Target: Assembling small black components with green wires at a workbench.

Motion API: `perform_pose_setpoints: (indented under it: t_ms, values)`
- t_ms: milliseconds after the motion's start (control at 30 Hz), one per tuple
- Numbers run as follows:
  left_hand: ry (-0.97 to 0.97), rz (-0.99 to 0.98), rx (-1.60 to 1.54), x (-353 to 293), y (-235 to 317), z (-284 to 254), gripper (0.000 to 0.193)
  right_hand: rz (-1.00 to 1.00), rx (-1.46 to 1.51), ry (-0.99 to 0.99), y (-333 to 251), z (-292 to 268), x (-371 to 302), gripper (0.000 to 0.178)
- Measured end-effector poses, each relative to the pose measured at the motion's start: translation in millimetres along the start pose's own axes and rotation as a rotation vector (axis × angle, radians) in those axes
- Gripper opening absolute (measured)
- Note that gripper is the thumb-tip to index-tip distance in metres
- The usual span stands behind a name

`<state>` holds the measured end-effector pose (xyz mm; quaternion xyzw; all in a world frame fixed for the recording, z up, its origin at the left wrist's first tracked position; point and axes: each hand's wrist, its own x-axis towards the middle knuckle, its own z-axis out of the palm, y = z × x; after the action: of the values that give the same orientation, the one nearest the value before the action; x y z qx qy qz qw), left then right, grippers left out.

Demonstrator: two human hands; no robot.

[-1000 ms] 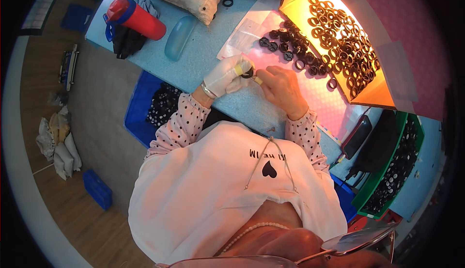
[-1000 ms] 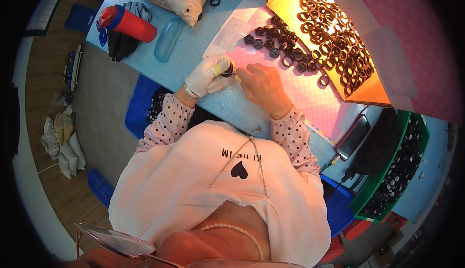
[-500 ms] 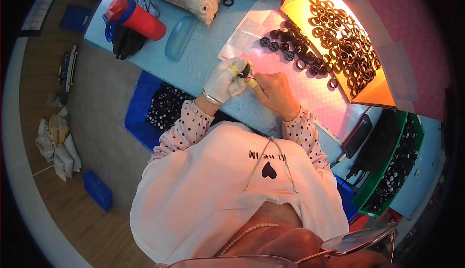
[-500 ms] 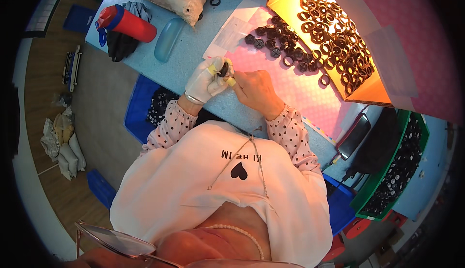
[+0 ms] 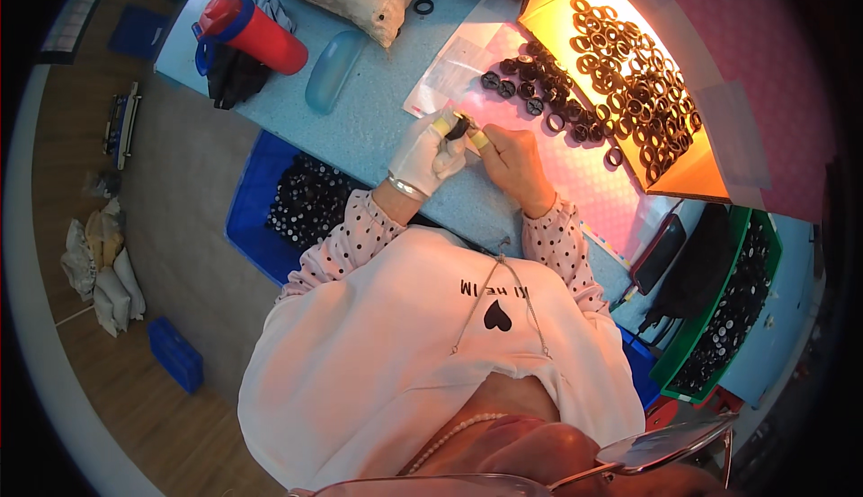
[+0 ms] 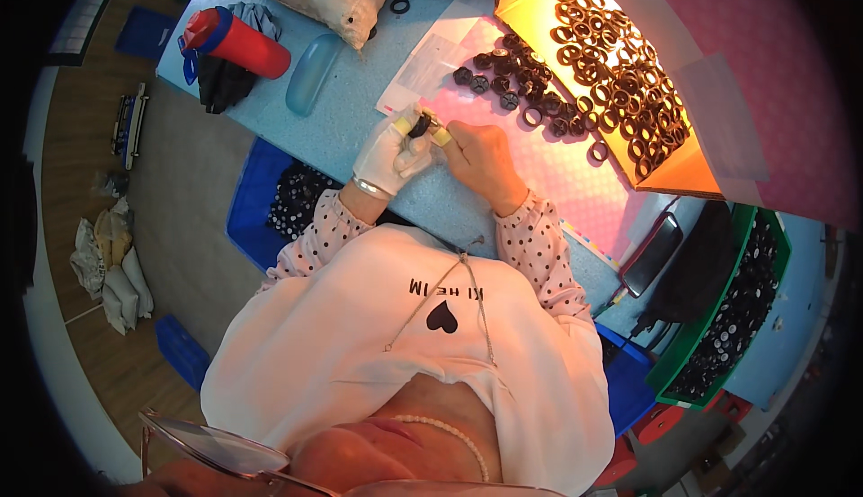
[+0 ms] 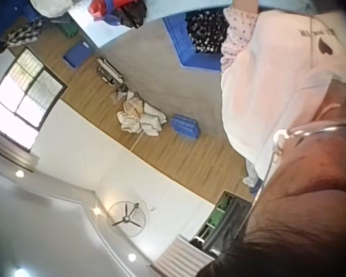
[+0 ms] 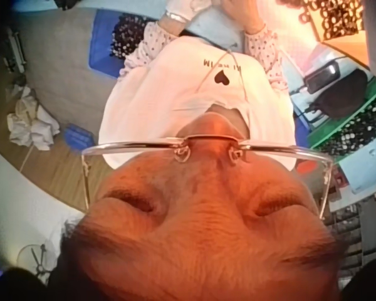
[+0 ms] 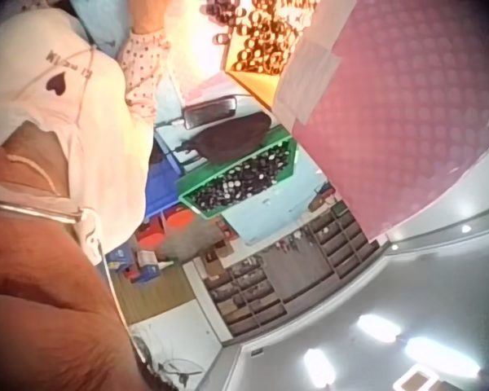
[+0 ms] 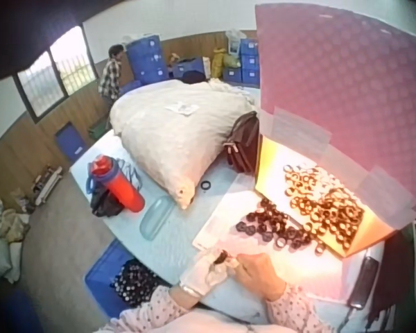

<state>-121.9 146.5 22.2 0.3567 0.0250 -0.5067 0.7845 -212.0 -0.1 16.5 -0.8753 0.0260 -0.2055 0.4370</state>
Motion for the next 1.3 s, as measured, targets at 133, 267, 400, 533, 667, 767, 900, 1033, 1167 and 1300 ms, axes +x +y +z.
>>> perform_pose_setpoints:
  t_ms: [133, 267, 400, 533, 667, 767, 900, 1033, 1167, 1300]
  values:
    - [0.056, 0.002, 0.058, 7.5, 2.7, 2.4, 0.036, -0.070, -0.049, -0.030, 2.3, 2.3, -2.5, 0.032]
    - [-0.085, 0.011, 0.080, -5.2, 5.7, 13.8, 0.034, -0.085, -0.042, -0.044, 4.3, -4.1, -5.2, 0.031]
    - [-0.066, 0.007, 0.262, -3.9, 10.9, 2.6, 0.037, 0.021, 0.004, 0.006, 5.0, -3.5, -4.4, 0.028]
    - [-0.064, 0.007, 0.204, -9.5, 1.1, -1.9, 0.036, -0.043, 0.051, -0.078, 2.2, -5.1, -3.7, 0.027]
    - [-0.080, -0.008, 0.175, -0.1, 4.5, -10.0, 0.033, -0.131, -0.020, -0.133, 2.8, 0.8, -4.6, 0.028]
    - [0.014, 0.030, 0.279, -1.1, 8.7, 2.7, 0.030, -0.118, 0.011, -0.052, 7.5, 5.5, -7.3, 0.033]
    - [0.048, 0.041, 0.242, -1.8, 7.5, 2.8, 0.027, 0.060, 0.082, -0.010, 9.0, 3.0, -4.2, 0.030]
    - [0.001, 0.025, 0.114, -3.8, 4.0, 0.2, 0.026, 0.160, 0.206, 0.026, 10.2, 7.5, -6.2, 0.030]
    - [0.138, -0.009, 0.103, -3.8, 6.5, 8.8, 0.026, 0.002, 0.103, -0.091, 10.5, 1.3, -3.9, 0.032]
    - [0.001, 0.026, 0.136, -0.5, 11.2, 4.2, 0.028, 0.005, 0.139, -0.079, 9.6, 2.4, -4.0, 0.035]
